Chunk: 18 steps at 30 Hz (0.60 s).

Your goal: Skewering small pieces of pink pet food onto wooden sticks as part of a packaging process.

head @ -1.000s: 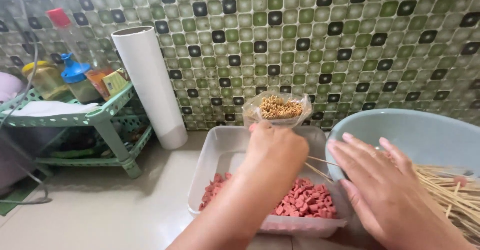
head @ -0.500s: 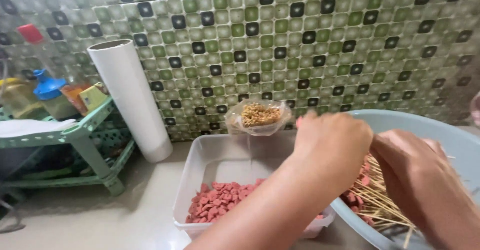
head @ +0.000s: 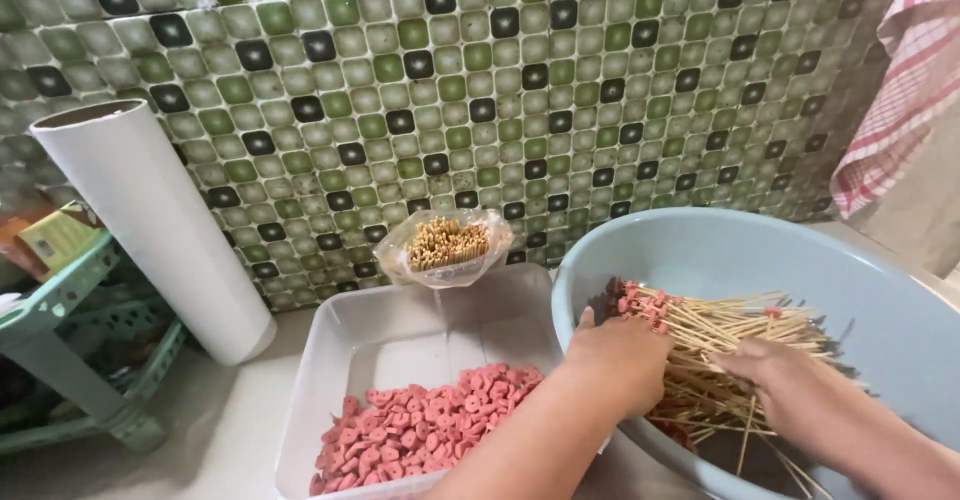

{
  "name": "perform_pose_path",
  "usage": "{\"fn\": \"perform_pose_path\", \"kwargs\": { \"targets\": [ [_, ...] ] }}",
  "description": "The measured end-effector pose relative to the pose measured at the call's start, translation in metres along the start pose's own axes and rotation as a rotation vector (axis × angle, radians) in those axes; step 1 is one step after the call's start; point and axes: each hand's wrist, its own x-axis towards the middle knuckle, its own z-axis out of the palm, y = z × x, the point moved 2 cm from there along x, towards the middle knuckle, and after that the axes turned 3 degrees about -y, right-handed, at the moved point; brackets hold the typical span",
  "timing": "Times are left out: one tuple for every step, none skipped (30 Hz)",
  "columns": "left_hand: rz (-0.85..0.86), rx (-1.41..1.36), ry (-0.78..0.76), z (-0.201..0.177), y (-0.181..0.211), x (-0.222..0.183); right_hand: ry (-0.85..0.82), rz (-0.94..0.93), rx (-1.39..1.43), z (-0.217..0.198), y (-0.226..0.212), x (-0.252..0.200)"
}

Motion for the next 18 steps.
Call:
{"fn": "perform_pose_path", "kwargs": {
  "targets": [
    [-0.003, -0.002, -0.001, 0.001, -0.001, 0.0, -0.002, -0.002, -0.001, 0.003, 0.001, 0.0],
    [0.006, -0.026, 0.018, 0.002, -0.003, 0.001, 0.0, -0.022, -0.005, 0.005, 0.001, 0.001],
    [0.015, -0.05, 0.038, 0.002, -0.004, 0.001, 0.002, -0.042, -0.008, 0.007, 0.002, 0.002],
    [0.01, -0.054, 0.037, 0.004, -0.006, -0.001, -0.003, -0.046, -0.01, 0.003, 0.0, 0.004],
    [0.048, -0.064, 0.153, 0.004, -0.006, -0.003, -0.006, -0.031, -0.103, -0.002, -0.002, 0.005],
    [0.083, -0.076, 0.268, 0.004, -0.007, -0.007, -0.01, -0.018, -0.195, -0.006, -0.005, 0.007],
    [0.075, -0.08, 0.266, 0.003, -0.008, -0.012, -0.017, -0.024, -0.197, -0.007, -0.006, 0.008],
    [0.129, -0.108, 0.508, -0.003, -0.01, -0.021, 0.139, -0.107, -0.159, -0.011, -0.01, 0.011],
    [0.184, -0.132, 0.751, -0.008, -0.013, -0.032, 0.295, -0.188, -0.118, -0.015, -0.015, 0.012],
    [0.162, -0.123, 0.758, -0.016, -0.017, -0.04, 0.295, -0.213, -0.115, -0.02, -0.025, 0.017],
    [0.182, -0.137, 0.827, -0.025, -0.02, -0.051, 0.279, -0.177, -0.134, -0.025, -0.034, 0.022],
    [0.194, -0.148, 0.899, -0.034, -0.024, -0.064, 0.261, -0.15, -0.153, -0.03, -0.044, 0.028],
    [0.163, -0.136, 0.908, -0.039, -0.031, -0.073, 0.259, -0.184, -0.15, -0.034, -0.058, 0.035],
    [0.164, -0.179, 0.932, -0.044, -0.038, -0.085, 0.319, -0.294, -0.057, -0.038, -0.074, 0.04],
    [0.166, -0.222, 0.956, -0.048, -0.045, -0.096, 0.377, -0.401, 0.039, -0.042, -0.089, 0.045],
    [0.144, -0.211, 0.965, -0.049, -0.055, -0.109, 0.374, -0.426, 0.043, -0.049, -0.112, 0.043],
    [0.079, -0.264, 0.897, -0.049, -0.064, -0.119, 0.395, -0.476, 0.046, -0.056, -0.133, 0.041],
    [0.026, -0.325, 0.823, -0.048, -0.071, -0.128, 0.415, -0.514, 0.047, -0.064, -0.15, 0.036]
  ]
}}
